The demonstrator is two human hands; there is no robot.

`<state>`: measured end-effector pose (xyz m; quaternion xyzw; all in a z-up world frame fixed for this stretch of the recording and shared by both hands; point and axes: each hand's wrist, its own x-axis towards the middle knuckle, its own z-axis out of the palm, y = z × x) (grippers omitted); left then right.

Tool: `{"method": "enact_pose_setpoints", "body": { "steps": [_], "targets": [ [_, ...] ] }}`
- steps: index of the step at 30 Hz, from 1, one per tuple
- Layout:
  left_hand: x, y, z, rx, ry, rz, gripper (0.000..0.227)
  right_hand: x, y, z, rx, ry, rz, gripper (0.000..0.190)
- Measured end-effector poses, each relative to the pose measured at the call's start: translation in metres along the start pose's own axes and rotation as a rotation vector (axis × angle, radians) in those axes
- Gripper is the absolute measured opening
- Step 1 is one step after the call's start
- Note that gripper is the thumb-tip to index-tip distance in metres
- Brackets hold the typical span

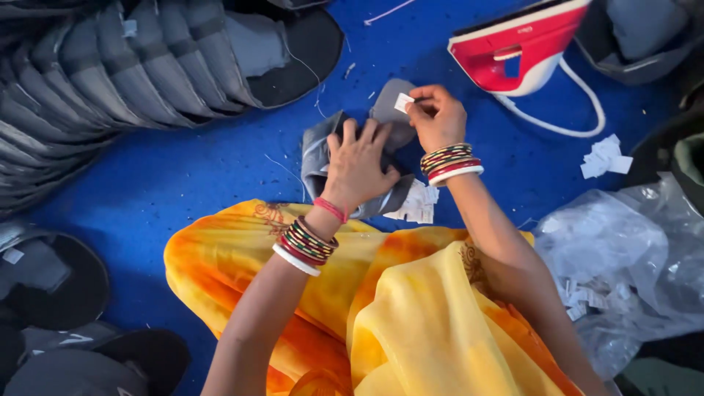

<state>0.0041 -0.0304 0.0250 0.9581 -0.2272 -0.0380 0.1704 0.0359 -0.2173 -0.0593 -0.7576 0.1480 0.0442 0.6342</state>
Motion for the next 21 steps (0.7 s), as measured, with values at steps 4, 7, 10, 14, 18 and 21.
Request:
{"method": "enact_pose_setpoints", "body": {
  "steps": [4, 7, 10, 14, 18, 21],
  "targets": [
    [0.011, 0.005, 0.000, -0.032, -0.084, -0.041, 0.088, 0.000, 0.007, 0.010, -0.247, 0.235, -0.177, 0.016],
    [0.020, 0.009, 0.008, 0.023, -0.096, -0.052, 0.093, -0.005, 0.000, 0.011, -0.364, 0.305, -0.224, 0.016],
    [0.025, 0.012, 0.014, 0.087, -0.151, -0.088, 0.092, -0.008, 0.001, 0.013, -0.416, 0.310, -0.261, 0.017],
    [0.030, 0.013, 0.018, 0.192, -0.203, -0.096, 0.096, -0.021, 0.005, 0.000, -0.447, 0.366, -0.249, 0.030],
    [0.029, 0.015, 0.017, 0.208, -0.218, -0.123, 0.092, -0.024, 0.051, -0.058, -0.214, 0.556, -0.148, 0.063],
    [0.028, 0.015, 0.016, 0.235, -0.246, -0.118, 0.095, -0.014, 0.007, -0.095, -0.361, 0.657, -0.408, 0.081]
  ]
}}
